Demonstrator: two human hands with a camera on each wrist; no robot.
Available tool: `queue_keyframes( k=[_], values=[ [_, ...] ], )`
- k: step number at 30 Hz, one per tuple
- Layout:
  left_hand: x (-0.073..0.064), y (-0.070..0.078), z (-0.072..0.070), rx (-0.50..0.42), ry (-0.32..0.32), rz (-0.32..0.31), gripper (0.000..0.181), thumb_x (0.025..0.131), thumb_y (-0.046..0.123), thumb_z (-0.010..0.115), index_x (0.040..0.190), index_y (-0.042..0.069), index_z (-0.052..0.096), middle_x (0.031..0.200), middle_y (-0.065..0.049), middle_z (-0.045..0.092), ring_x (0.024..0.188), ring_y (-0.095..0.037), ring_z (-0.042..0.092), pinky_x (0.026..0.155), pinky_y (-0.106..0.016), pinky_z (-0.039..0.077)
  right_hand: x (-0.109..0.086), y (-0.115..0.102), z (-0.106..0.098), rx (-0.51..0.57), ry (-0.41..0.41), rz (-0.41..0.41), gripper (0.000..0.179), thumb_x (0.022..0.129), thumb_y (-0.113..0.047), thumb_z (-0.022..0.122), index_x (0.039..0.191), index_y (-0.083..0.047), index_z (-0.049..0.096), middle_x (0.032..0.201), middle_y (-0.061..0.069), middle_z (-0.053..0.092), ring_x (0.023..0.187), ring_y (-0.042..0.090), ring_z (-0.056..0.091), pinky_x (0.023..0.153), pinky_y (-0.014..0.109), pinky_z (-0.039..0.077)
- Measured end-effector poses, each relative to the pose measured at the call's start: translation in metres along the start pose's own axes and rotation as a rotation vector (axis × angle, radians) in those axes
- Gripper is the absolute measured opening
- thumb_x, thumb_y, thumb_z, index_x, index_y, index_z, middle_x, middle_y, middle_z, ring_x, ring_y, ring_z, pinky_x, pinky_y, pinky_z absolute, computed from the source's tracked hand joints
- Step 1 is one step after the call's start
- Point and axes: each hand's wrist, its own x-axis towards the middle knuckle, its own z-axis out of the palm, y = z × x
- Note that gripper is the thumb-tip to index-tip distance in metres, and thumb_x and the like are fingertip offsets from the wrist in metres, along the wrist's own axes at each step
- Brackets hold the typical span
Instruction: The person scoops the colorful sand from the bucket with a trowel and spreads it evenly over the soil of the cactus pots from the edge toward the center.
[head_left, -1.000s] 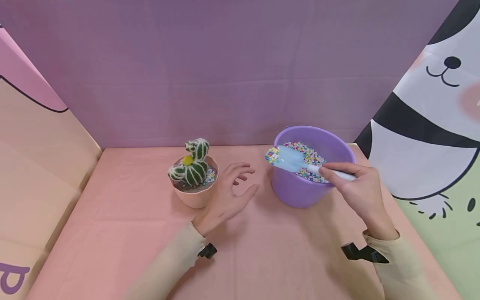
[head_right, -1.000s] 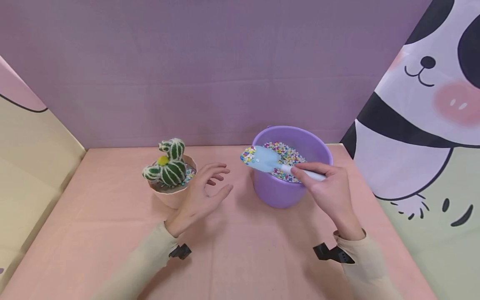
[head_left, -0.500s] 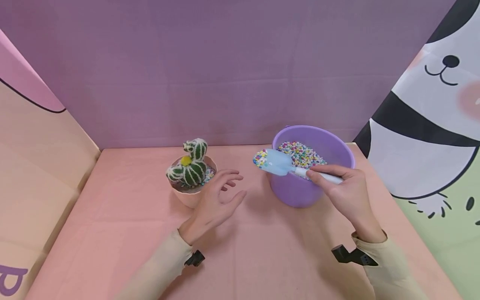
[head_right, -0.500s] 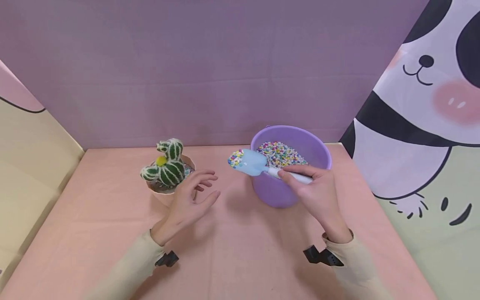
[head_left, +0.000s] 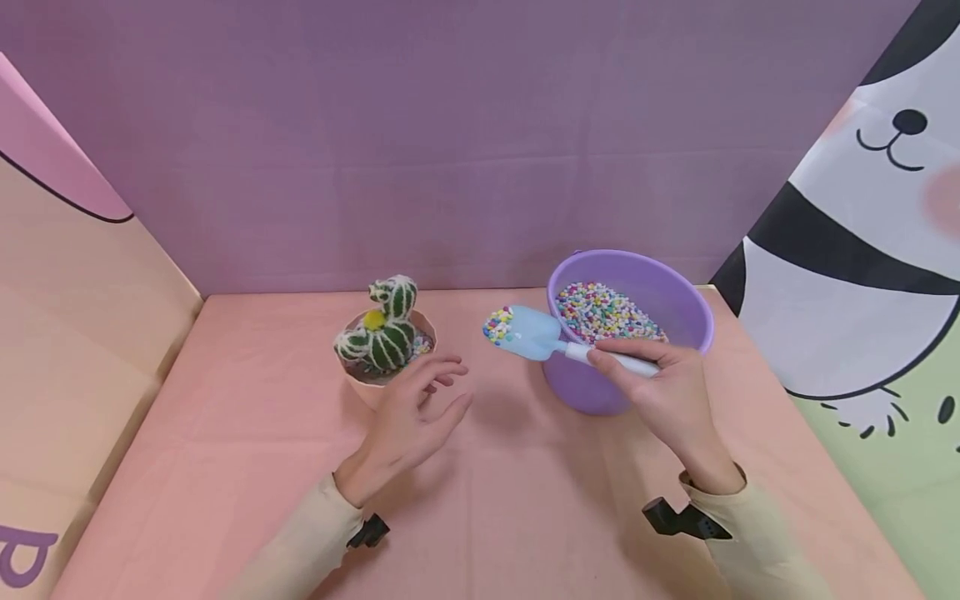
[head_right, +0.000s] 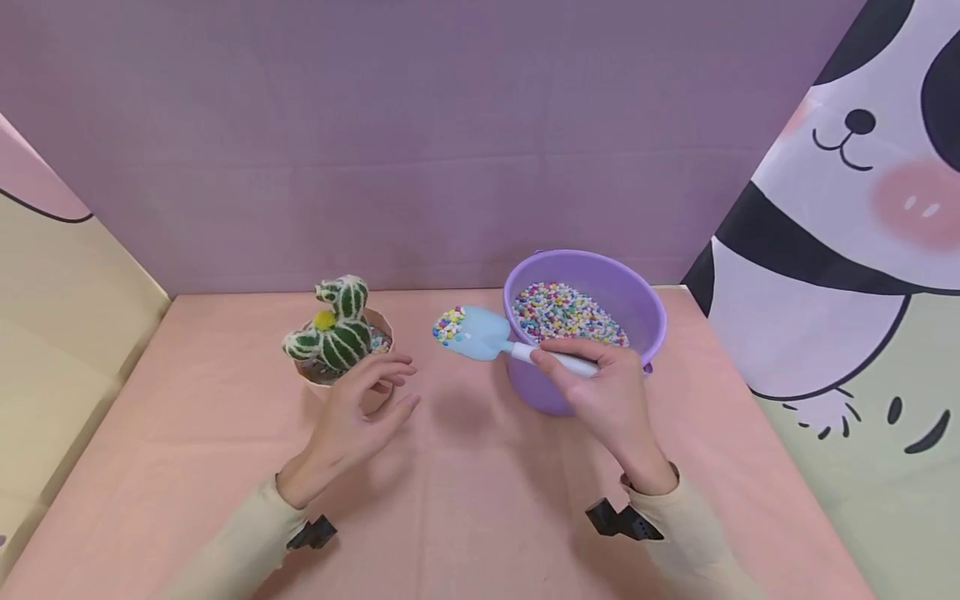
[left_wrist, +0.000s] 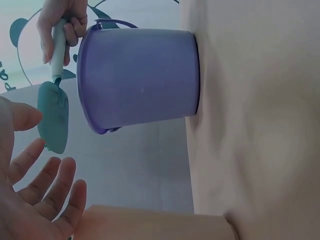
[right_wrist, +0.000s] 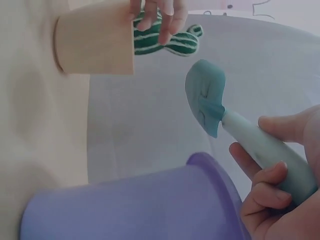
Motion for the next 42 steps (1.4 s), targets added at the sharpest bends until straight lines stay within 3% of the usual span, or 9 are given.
queue_keyframes(
  k=[6, 16, 21, 27, 34, 38, 42],
  values=[
    [-0.007, -0.007, -0.008, -0.002, 0.033, 0.052, 0.025, 0.092, 0.013, 0.082, 0.116, 0.013, 0.075, 0.123, -0.003, 0.074, 0.099, -0.02, 0.072, 0.084, -0.043, 0.062, -0.003, -0.002, 0.011, -0.008, -0.028, 0.007, 0.019, 0.09, -0.024, 0.088, 0.105, -0.014, 0.087, 0.088, -0.031, 0.075, 0.093, -0.002, 0.067, 0.076, 0.014, 0.05],
    [-0.016, -0.018, -0.018, -0.016, 0.04, 0.151, 0.024, 0.09, 0.0, 0.08, 0.111, 0.01, 0.076, 0.108, -0.002, 0.077, 0.094, -0.021, 0.071, 0.083, -0.03, 0.062, -0.007, -0.001, 0.029, 0.027, -0.016, -0.025, 0.014, 0.089, -0.02, 0.088, 0.102, -0.016, 0.087, 0.086, -0.025, 0.076, 0.073, 0.004, 0.069, 0.064, 0.019, 0.054],
    [-0.019, -0.027, -0.025, 0.01, 0.071, 0.177, 0.024, 0.087, -0.003, 0.081, 0.106, 0.01, 0.078, 0.099, -0.003, 0.078, 0.089, -0.019, 0.072, 0.08, -0.027, 0.06, -0.008, -0.001, 0.036, -0.007, -0.002, -0.012, 0.014, 0.087, -0.024, 0.09, 0.1, -0.018, 0.087, 0.087, -0.009, 0.08, 0.07, 0.006, 0.068, 0.062, 0.02, 0.054],
    [-0.031, -0.037, -0.041, 0.089, 0.087, 0.133, 0.02, 0.087, 0.0, 0.081, 0.103, 0.011, 0.08, 0.096, 0.002, 0.079, 0.086, -0.013, 0.071, 0.081, -0.02, 0.054, -0.008, 0.0, 0.046, 0.016, -0.031, -0.033, 0.014, 0.088, -0.022, 0.089, 0.101, -0.016, 0.087, 0.086, 0.003, 0.081, 0.067, 0.008, 0.066, 0.06, 0.021, 0.054],
    [-0.041, -0.055, -0.06, 0.116, 0.112, 0.098, 0.025, 0.085, -0.006, 0.079, 0.102, 0.012, 0.08, 0.094, 0.001, 0.079, 0.082, -0.014, 0.07, 0.076, -0.019, 0.054, -0.004, -0.003, 0.057, 0.02, -0.042, -0.093, 0.015, 0.088, -0.018, 0.089, 0.102, -0.012, 0.087, 0.085, 0.004, 0.081, 0.066, 0.007, 0.067, 0.059, 0.02, 0.054],
    [-0.041, -0.062, -0.071, 0.181, 0.108, 0.004, 0.022, 0.086, -0.002, 0.08, 0.098, 0.016, 0.081, 0.091, 0.004, 0.079, 0.081, -0.014, 0.07, 0.076, -0.019, 0.054, -0.002, -0.004, 0.064, 0.009, -0.035, -0.114, 0.016, 0.087, -0.017, 0.089, 0.102, -0.011, 0.087, 0.09, 0.004, 0.083, 0.072, 0.006, 0.069, 0.065, 0.018, 0.054],
    [-0.041, -0.067, -0.083, 0.247, 0.099, -0.133, 0.01, 0.09, 0.008, 0.082, 0.096, 0.017, 0.081, 0.091, 0.005, 0.08, 0.082, -0.019, 0.072, 0.077, -0.03, 0.057, -0.001, -0.005, 0.071, -0.007, -0.028, -0.125, 0.014, 0.087, -0.017, 0.089, 0.1, -0.012, 0.087, 0.087, 0.005, 0.082, 0.071, 0.006, 0.067, 0.065, 0.017, 0.053]
  ],
)
